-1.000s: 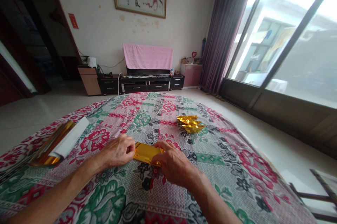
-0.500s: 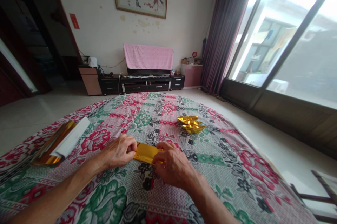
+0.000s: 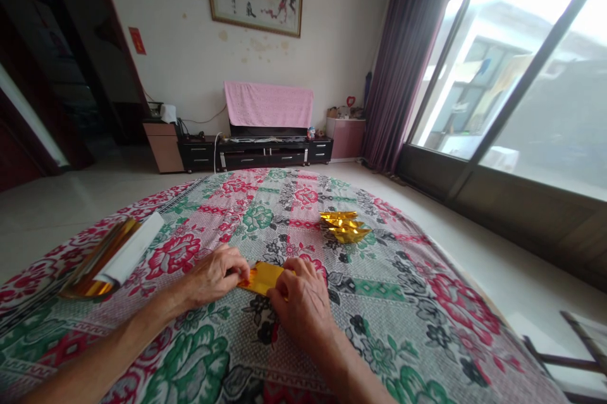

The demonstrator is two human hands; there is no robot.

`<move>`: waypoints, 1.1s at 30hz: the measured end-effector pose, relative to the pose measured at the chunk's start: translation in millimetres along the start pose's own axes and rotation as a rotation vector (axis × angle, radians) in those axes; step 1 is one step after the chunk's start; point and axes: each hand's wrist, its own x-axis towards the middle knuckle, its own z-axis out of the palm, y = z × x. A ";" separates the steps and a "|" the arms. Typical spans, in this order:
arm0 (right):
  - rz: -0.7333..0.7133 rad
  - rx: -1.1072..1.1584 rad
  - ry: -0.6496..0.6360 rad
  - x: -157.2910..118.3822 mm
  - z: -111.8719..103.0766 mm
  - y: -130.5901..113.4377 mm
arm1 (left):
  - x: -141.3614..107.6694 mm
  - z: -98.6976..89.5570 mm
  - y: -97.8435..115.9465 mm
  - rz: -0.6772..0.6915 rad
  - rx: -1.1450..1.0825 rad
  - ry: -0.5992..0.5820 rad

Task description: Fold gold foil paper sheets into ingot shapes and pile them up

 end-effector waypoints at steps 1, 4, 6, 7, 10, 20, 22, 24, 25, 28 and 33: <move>0.002 0.002 0.002 0.0 0.3 -0.1 | -0.3 0.3 0.2 0.006 -0.001 0.000; 0.007 0.012 0.005 0.5 1.8 0.6 | -1.8 1.0 1.3 0.020 0.003 0.007; 0.018 0.016 0.012 1.1 3.1 1.4 | -2.8 1.6 3.0 0.020 0.017 0.024; 0.021 0.017 0.016 1.2 3.7 1.6 | -3.4 2.2 4.2 0.017 0.027 0.035; 0.024 0.019 0.033 0.9 4.6 1.3 | -4.8 4.3 9.3 0.000 0.076 0.077; 0.016 0.003 0.085 -2.6 5.9 0.0 | -12.1 15.7 30.4 -0.032 0.162 0.261; 0.016 0.000 0.087 -2.5 6.5 0.2 | -12.3 19.0 31.7 -0.033 0.169 0.293; 0.014 -0.003 0.089 -2.2 6.9 0.3 | -11.9 21.2 32.3 -0.045 0.171 0.306; 0.013 -0.003 0.088 -2.0 7.0 0.4 | -11.6 21.7 32.5 -0.055 0.168 0.306; 0.009 0.000 0.087 -1.8 6.7 0.8 | -10.7 20.5 32.2 -0.084 0.147 0.286; 0.007 0.010 0.078 -2.2 4.9 1.0 | -9.5 13.9 26.0 -0.068 0.101 0.198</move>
